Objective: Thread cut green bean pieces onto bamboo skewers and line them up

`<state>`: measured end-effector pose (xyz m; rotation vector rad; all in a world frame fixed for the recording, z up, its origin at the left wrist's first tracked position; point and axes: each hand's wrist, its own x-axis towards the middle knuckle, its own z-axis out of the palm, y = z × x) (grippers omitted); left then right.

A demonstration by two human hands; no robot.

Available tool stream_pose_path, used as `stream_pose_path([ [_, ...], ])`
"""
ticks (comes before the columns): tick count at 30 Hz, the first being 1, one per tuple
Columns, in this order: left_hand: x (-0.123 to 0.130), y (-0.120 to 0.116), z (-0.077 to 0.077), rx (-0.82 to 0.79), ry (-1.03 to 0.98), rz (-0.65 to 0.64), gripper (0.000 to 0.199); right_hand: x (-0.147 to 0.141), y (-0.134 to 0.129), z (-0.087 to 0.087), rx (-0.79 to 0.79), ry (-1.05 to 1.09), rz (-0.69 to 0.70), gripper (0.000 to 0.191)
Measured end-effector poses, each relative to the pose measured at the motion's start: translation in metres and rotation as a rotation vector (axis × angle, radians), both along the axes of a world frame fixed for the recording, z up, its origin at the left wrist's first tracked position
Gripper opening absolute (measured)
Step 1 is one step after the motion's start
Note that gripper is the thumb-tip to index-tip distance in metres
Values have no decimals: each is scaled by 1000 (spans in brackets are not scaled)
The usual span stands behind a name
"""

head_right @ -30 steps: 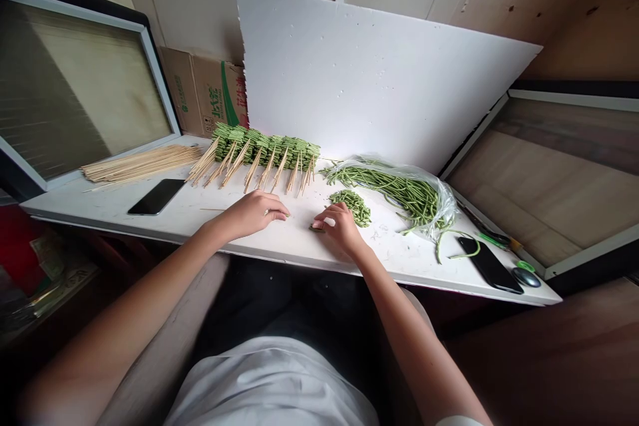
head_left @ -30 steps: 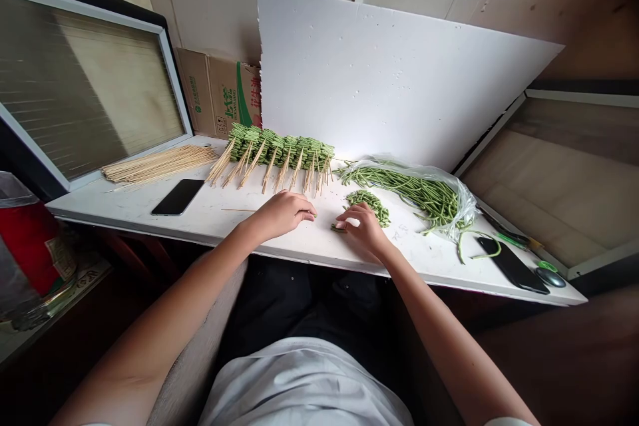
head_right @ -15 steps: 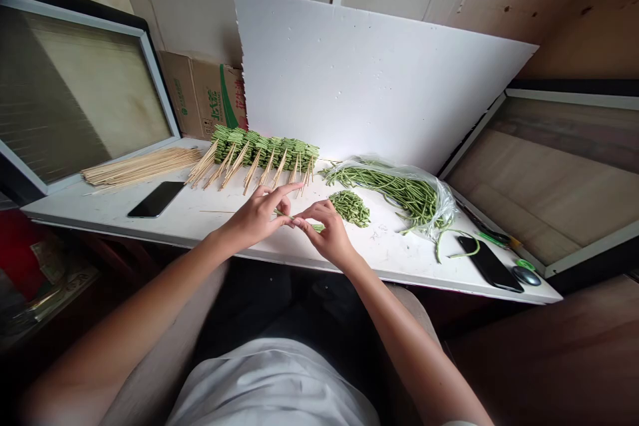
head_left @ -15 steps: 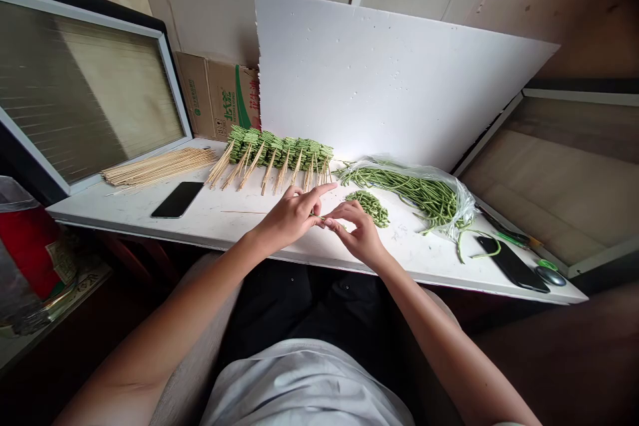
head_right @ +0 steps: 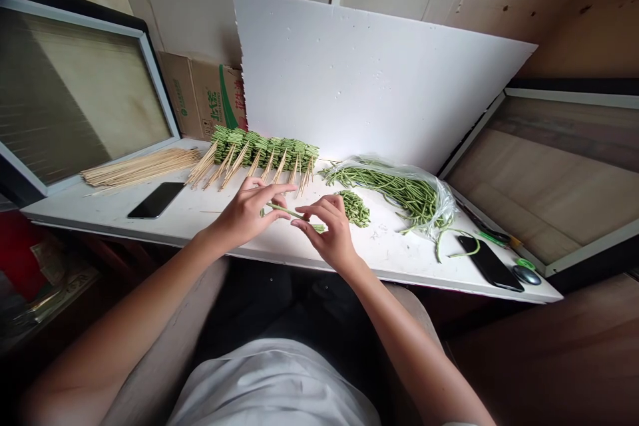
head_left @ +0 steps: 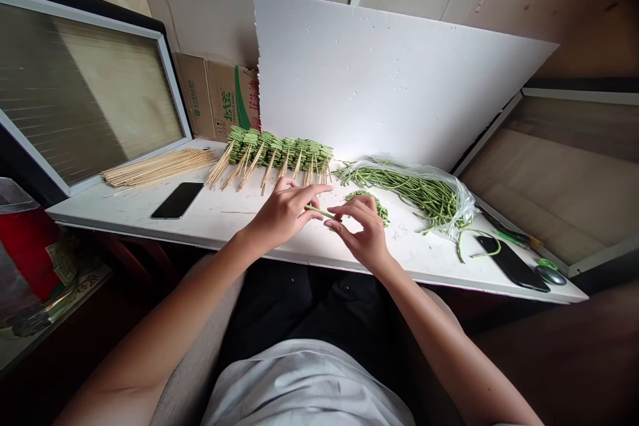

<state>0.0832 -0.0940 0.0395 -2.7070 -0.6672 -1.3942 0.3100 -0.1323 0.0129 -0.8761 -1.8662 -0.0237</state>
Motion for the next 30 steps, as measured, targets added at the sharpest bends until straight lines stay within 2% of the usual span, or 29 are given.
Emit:
stream_pose_path([
  [4,-1,-8,10,-35,-66,-50,39,-3,-5,3,76,14,-43,10],
  [7,-2,-10,14,-38,-54,-66,18,-4,-9,6,122,24,-78,7],
  [11,-1,-11,16,-46,-67,-99,5,-5,-10,8,159,37,-14,10],
  [16,6,-15,14,-72,-69,-121,7,-7,-12,8,106,63,38,6],
  [21,12,-13,3,-53,-26,-108,17,-10,-14,9,83,67,81,18],
  [25,14,-10,-2,-68,6,-121,24,-6,-10,8,47,36,116,19],
  [30,9,-1,-3,-147,19,-149,28,1,-7,11,-79,-57,293,20],
])
